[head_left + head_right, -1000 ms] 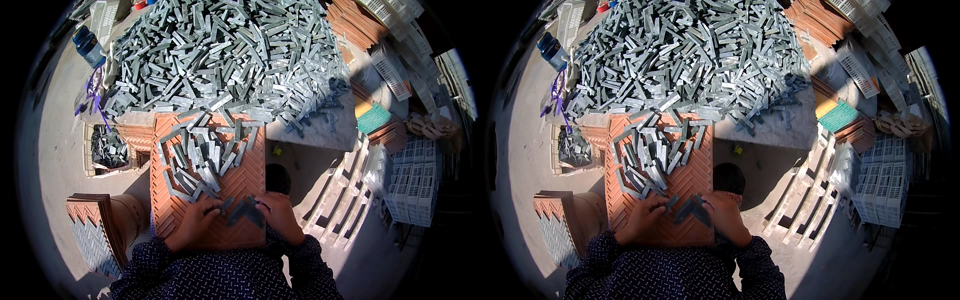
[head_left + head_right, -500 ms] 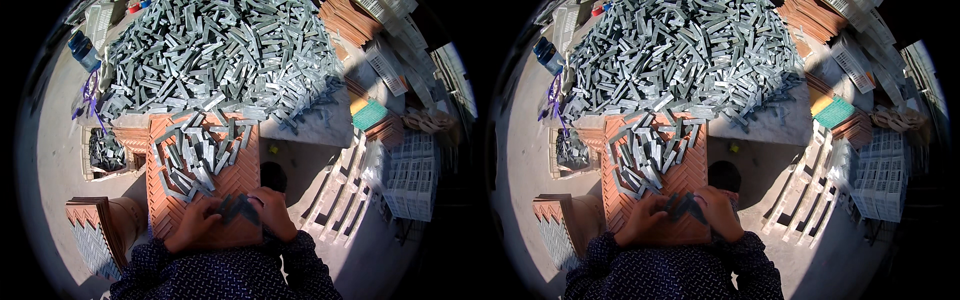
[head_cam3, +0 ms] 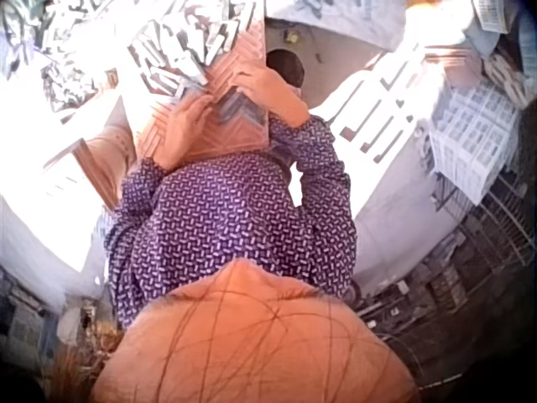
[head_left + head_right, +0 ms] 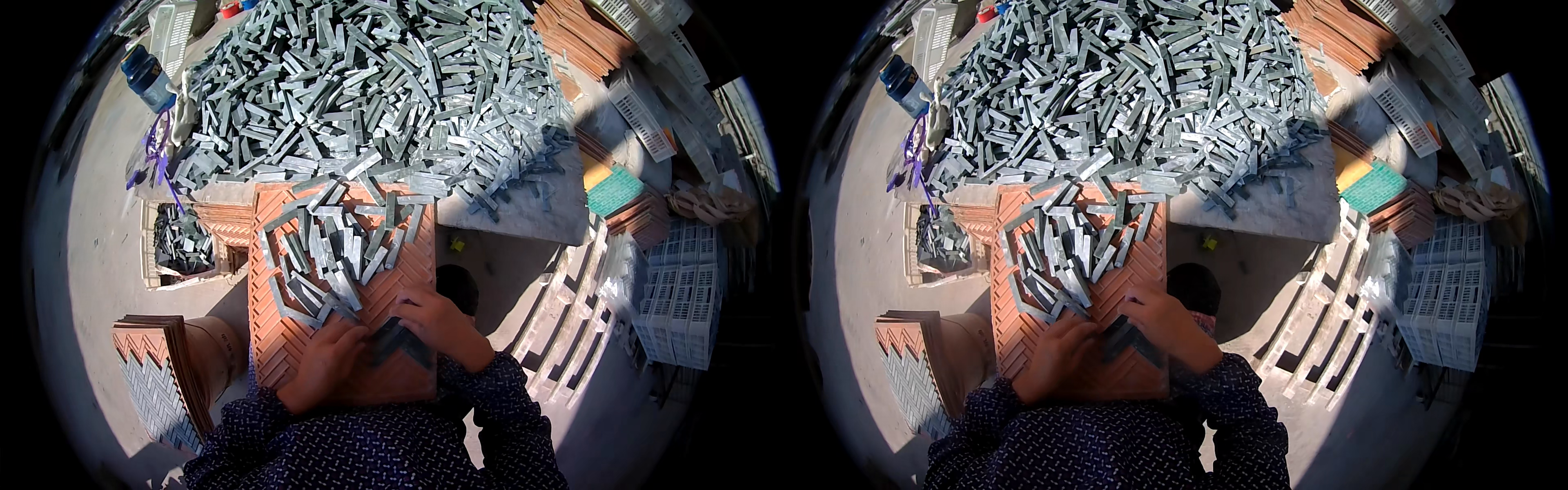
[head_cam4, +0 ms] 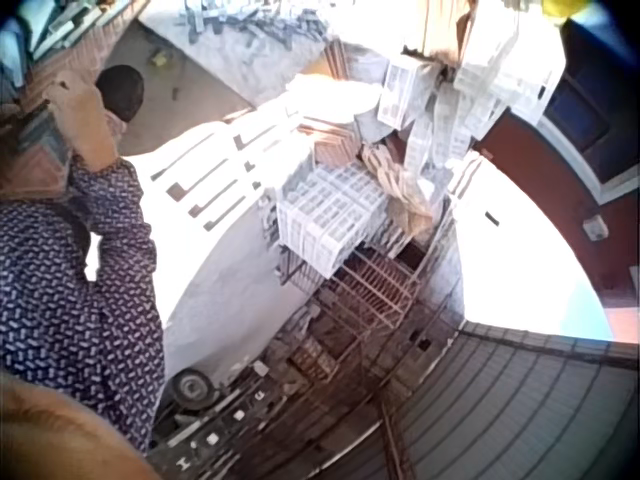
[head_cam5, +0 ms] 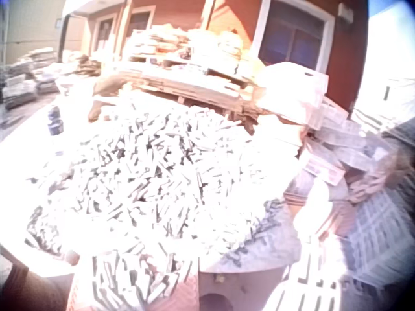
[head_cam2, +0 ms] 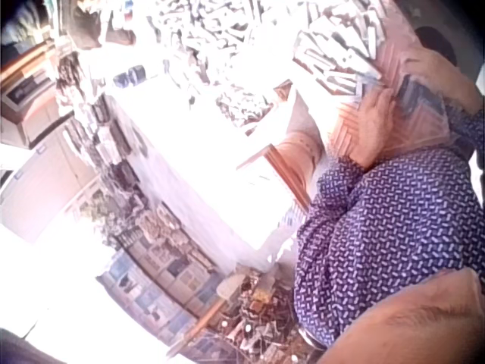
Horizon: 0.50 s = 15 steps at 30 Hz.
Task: The person arranges small rectangular tiles onto a square board in a herringbone pattern. They repeatedly pick tiles from a pile, place them on the board, and adjust alignment by hand.
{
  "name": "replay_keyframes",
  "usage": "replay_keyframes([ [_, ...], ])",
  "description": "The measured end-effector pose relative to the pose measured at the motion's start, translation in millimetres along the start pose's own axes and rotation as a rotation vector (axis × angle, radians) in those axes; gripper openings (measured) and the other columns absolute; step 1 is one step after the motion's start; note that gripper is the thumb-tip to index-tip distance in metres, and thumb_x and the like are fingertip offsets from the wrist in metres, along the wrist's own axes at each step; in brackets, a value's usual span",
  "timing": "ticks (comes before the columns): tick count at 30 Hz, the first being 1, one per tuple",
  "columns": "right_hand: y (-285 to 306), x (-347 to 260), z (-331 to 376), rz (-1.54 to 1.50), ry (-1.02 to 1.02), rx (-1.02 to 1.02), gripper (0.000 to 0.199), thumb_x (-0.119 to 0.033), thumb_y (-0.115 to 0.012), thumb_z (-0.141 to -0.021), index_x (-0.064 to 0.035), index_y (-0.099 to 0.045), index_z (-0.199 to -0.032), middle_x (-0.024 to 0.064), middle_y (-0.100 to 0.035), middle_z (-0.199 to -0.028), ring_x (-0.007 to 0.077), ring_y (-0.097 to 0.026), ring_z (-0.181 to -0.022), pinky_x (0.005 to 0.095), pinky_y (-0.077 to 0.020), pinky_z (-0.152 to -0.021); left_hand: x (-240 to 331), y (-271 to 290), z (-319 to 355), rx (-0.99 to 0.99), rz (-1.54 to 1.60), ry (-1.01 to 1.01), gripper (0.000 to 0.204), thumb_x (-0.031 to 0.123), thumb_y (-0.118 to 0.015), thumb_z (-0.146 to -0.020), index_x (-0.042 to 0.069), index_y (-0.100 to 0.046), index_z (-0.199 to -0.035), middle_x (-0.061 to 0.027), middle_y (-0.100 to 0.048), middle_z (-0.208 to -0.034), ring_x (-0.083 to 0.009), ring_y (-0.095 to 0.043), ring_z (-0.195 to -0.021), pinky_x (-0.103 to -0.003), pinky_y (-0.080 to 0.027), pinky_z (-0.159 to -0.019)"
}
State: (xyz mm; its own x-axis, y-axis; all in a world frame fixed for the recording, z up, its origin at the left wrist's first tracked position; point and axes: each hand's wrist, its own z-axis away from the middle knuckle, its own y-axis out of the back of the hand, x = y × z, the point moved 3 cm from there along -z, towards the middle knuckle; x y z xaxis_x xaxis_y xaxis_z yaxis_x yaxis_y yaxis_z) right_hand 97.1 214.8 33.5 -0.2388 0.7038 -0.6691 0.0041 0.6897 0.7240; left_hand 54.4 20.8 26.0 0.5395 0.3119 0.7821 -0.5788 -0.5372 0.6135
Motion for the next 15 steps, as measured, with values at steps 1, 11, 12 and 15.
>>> replay_keyframes([
  [1, -0.8, 0.1, -0.7, -0.02, -0.003, 0.001, 0.015, -0.005, -0.064, -0.072, -0.0034, -0.061, -0.086, 0.0086, -0.056, -0.085, 0.0261, -0.058, -0.081, 0.0333, -0.0489, -0.07, -2.0, -2.0, 2.0, -0.019, -0.014, 0.004, 0.031, 0.005, -0.061, -0.076, 0.003, -0.059, -0.107, -0.0112, -0.06, -0.089, -0.0297, -0.059, -0.084, -0.037, -0.048, -0.071],
  [11, 11.4, 0.8, -0.5, -0.081, -0.118, 0.068, 0.019, -0.005, -0.064, -0.077, -0.002, -0.064, -0.095, 0.0127, -0.063, -0.095, 0.0274, -0.062, -0.086, 0.0336, -0.05, -0.072, 0.1, -13.6, -2.6, -0.131, -0.169, -0.124, 0.039, 0.004, -0.054, -0.074, 0.001, -0.056, -0.114, -0.011, -0.058, -0.098, -0.0265, -0.059, -0.082, -0.034, -0.049, -0.071],
  [12, 16.4, 3.0, -1.2, -0.076, -0.134, 0.114, 0.019, -0.005, -0.064, -0.078, -0.0017, -0.064, -0.096, 0.0135, -0.063, -0.095, 0.0277, -0.062, -0.085, 0.0336, -0.0501, -0.072, -2.0, -15.8, -0.3, -0.154, -0.142, -0.106, 0.04, 0.004, -0.054, -0.075, 0.0, -0.056, -0.114, -0.0113, -0.057, -0.1, -0.0265, -0.059, -0.084, -0.033, -0.049, -0.073],
  [15, 27.4, 8.5, -4.6, -0.076, -0.197, 0.208, 0.017, -0.006, -0.064, -0.08, -0.001, -0.064, -0.096, 0.0144, -0.064, -0.091, 0.0278, -0.063, -0.081, 0.0334, -0.0501, -0.07, -7.7, -19.4, 1.6, -0.166, -0.137, -0.11, 0.04, 0.003, -0.052, -0.075, -0.001, -0.054, -0.115, -0.0123, -0.055, -0.104, -0.027, -0.057, -0.09, -0.033, -0.048, -0.078],
])
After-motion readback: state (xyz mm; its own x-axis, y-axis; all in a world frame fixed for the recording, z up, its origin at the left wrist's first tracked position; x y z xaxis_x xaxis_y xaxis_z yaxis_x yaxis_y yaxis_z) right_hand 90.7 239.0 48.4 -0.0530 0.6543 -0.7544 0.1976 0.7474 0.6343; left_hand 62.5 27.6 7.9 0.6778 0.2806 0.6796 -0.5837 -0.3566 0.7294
